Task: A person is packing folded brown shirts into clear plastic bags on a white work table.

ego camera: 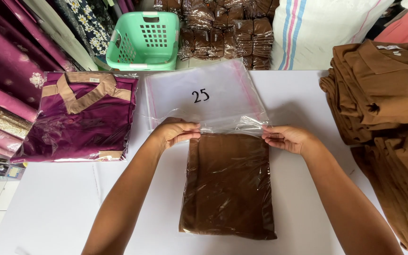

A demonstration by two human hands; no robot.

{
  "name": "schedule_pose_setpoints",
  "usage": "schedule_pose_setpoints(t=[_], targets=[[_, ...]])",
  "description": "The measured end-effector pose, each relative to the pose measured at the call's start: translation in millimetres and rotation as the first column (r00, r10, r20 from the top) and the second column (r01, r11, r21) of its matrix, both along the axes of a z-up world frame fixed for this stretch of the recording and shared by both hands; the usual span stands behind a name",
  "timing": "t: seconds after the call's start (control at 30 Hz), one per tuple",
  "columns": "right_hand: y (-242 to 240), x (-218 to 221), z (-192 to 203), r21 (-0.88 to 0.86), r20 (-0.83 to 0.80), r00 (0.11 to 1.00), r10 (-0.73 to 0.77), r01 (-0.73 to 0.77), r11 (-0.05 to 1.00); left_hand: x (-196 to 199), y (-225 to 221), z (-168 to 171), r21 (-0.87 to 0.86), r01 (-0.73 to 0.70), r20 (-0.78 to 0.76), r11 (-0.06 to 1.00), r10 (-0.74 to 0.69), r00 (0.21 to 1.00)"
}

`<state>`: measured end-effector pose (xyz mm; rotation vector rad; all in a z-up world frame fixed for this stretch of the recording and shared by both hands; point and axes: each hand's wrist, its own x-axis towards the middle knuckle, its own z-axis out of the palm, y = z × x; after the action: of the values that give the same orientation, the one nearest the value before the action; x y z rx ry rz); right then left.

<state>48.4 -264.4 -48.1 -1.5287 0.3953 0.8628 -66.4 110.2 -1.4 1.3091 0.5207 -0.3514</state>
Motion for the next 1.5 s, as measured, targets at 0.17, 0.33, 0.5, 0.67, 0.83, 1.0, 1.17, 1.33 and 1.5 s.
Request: schedule_pose_setpoints(t=[0.17, 0.33, 0.5, 0.67, 0.83, 1.0, 1.17, 1.33, 1.5], targets=[[-10.8, -2.6, -3.0, 0.089, 0.01, 1.0, -0.004, 0.003, 0.996, 2.9, 18.1, -34.5, -0.072, -0.001, 0.021, 0.997, 0.002, 1.0], [-23.3, -8.4, -10.2, 0.158, 0.034, 0.999, -0.019, 0.014, 0.987, -8.4, 20.7, -36.1, -0.135, -0.006, 0.078, 0.991, 0.017, 0.997], [-23.4, -26.3, -1.0, 0.226, 0.194, 0.981, 0.01, -0.054, 0.973, -28.2, 16.9, -20.2, -0.066, 0.043, 0.161, 0.997, -0.032, 0.986], [-20.0, -54.9, 23.3, 0.245, 0.301, 0.953, 0.02, -0.098, 0.964, -40.6, 20.6, -25.5, -0.018, 0.109, 0.23, 0.994, -0.102, 0.968], [-20.4, -71.0, 27.4, 0.228, 0.379, 0.925, 0.011, -0.105, 0.968, -47.7, 21.2, -30.2, 0.025, 0.13, 0.28, 0.991, -0.132, 0.951], [-21.1, -77.7, 22.9, 0.241, 0.453, 0.891, 0.028, -0.152, 0.959, -43.9, 29.3, -54.1, 0.111, 0.123, 0.363, 0.986, -0.156, 0.919], [-19.4, -82.5, 11.0, 0.205, 0.516, 0.857, 0.018, -0.144, 0.968, -50.4, 26.8, -67.3, 0.196, 0.095, 0.354, 0.976, -0.161, 0.921], [-26.7, -76.4, -23.9, 0.083, 0.603, 0.798, -0.017, -0.042, 0.996, -54.1, 17.6, -74.8, 0.405, -0.035, 0.312, 0.914, -0.103, 0.944], [-10.0, -113.6, 15.3, -0.491, 0.816, 0.48, 0.322, 0.282, 0.824, -83.2, -13.1, -39.8, 0.802, -0.351, 0.518, 0.483, -0.271, 0.811]])
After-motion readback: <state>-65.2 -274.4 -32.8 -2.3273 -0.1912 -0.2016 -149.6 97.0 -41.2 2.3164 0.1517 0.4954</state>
